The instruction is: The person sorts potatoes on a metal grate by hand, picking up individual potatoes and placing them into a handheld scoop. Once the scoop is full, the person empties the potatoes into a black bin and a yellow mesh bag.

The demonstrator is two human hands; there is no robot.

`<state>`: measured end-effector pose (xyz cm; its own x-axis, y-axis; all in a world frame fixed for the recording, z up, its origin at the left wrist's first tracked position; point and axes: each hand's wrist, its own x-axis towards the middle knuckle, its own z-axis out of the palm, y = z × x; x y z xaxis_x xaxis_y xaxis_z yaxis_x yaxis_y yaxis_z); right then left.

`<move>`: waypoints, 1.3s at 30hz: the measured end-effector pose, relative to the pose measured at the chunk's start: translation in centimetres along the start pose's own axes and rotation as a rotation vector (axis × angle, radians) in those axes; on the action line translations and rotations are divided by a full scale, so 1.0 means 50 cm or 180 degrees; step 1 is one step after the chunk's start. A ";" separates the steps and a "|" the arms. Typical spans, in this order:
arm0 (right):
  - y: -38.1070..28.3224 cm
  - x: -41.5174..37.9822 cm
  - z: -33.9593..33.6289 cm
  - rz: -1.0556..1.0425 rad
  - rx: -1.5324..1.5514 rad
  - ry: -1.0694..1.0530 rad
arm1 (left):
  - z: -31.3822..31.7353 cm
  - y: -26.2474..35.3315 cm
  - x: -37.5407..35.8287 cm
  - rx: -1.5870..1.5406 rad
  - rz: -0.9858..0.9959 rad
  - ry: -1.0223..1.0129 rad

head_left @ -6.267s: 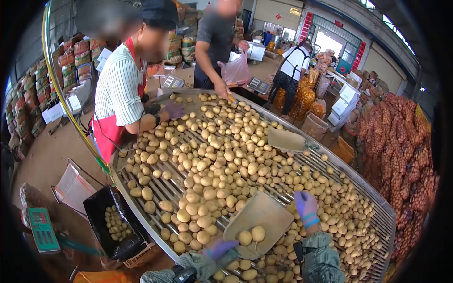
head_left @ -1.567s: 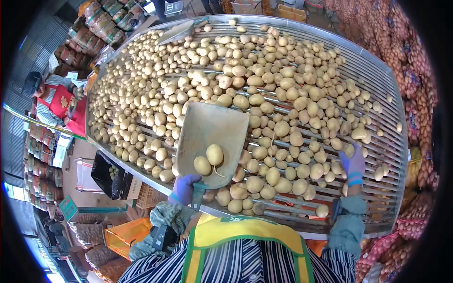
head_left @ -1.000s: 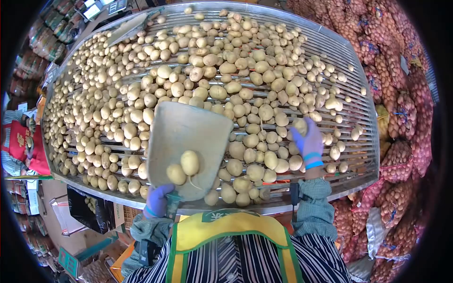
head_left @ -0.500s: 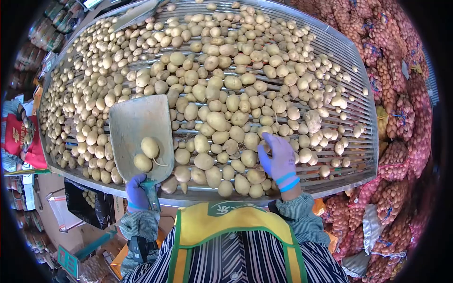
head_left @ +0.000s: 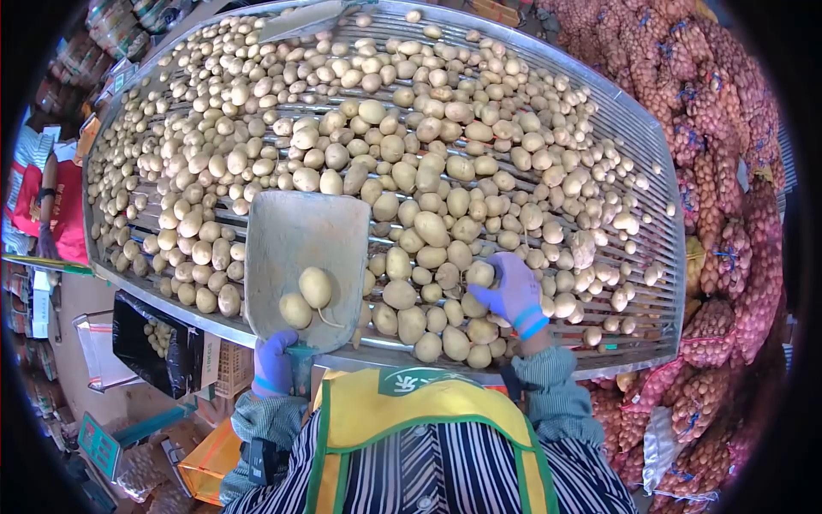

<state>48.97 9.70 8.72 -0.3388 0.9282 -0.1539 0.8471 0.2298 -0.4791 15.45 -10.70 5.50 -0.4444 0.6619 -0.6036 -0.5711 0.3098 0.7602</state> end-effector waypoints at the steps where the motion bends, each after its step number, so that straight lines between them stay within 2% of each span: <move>1: 0.004 -0.007 0.003 0.0015 -0.0029 0.0008 | 0.005 0.000 -0.005 0.0083 0.0066 -0.0060; 3: -0.003 -0.024 0.019 -0.0107 0.2415 -0.0041 | 0.002 -0.009 -0.003 -0.0070 -0.0080 -0.0165; 5: -0.023 -0.036 0.025 0.0105 0.2808 -0.0246 | -0.019 -0.030 0.018 0.0306 -0.0135 -0.0477; 7: -0.042 -0.040 0.040 0.0087 0.3689 -0.0340 | -0.002 -0.016 0.013 0.0245 -0.0136 -0.0581; 8: -0.047 -0.043 0.047 0.0080 0.3697 -0.0332 | 0.009 -0.011 0.009 0.0159 -0.0148 -0.0679; 10: -0.053 -0.051 0.059 0.0092 0.4500 -0.0502 | 0.020 -0.005 0.007 0.0215 -0.0100 -0.0698; 17: -0.074 -0.071 0.067 0.0136 0.4693 -0.0516 | 0.028 0.000 0.006 0.0112 -0.0179 -0.0723; 19: -0.089 -0.076 0.053 0.0556 0.5273 -0.0700 | 0.026 0.004 0.004 0.0120 -0.0109 -0.0721; 23: -0.043 -0.064 0.084 0.0811 0.5618 -0.0643 | 0.010 0.003 0.011 0.0074 -0.0101 -0.0599; 26: -0.025 -0.038 0.059 0.1024 0.5442 -0.0456 | 0.021 0.025 0.001 0.0165 -0.0179 -0.0578; 28: 0.004 -0.018 0.023 0.1362 0.5087 0.0288 | 0.025 0.016 0.001 0.0114 -0.0130 -0.0508; 29: 0.008 -0.018 0.007 0.1368 0.5088 0.0310 | 0.028 0.014 0.003 0.0060 -0.0060 -0.0440; 31: 0.013 -0.023 -0.028 0.0895 0.2985 0.0916 | 0.030 0.016 0.003 0.0048 -0.0126 -0.0492; 32: 0.074 -0.024 0.006 0.0284 0.1884 0.0744 | 0.029 0.018 0.002 0.0035 -0.0185 -0.0526; 33: 0.064 -0.037 0.009 0.0286 0.1884 0.0736 | 0.025 0.017 0.007 0.0034 -0.0189 -0.0520; 35: 0.013 -0.066 0.013 -0.0479 -0.0920 -0.0300 | 0.018 0.014 0.021 0.0100 -0.0409 -0.0530; 36: -0.019 -0.074 0.020 -0.0094 -0.1171 -0.0512 | 0.018 0.013 0.022 0.0109 -0.0419 -0.0524; 39: -0.024 -0.065 0.037 -0.0095 -0.1113 -0.0337 | 0.017 0.014 0.025 0.0123 -0.0477 -0.0551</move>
<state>48.30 5.87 8.22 -0.3904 0.8883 -0.2417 0.9188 0.3595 -0.1631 15.07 -9.09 5.50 -0.2297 0.7128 -0.6627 -0.5935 0.4371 0.6758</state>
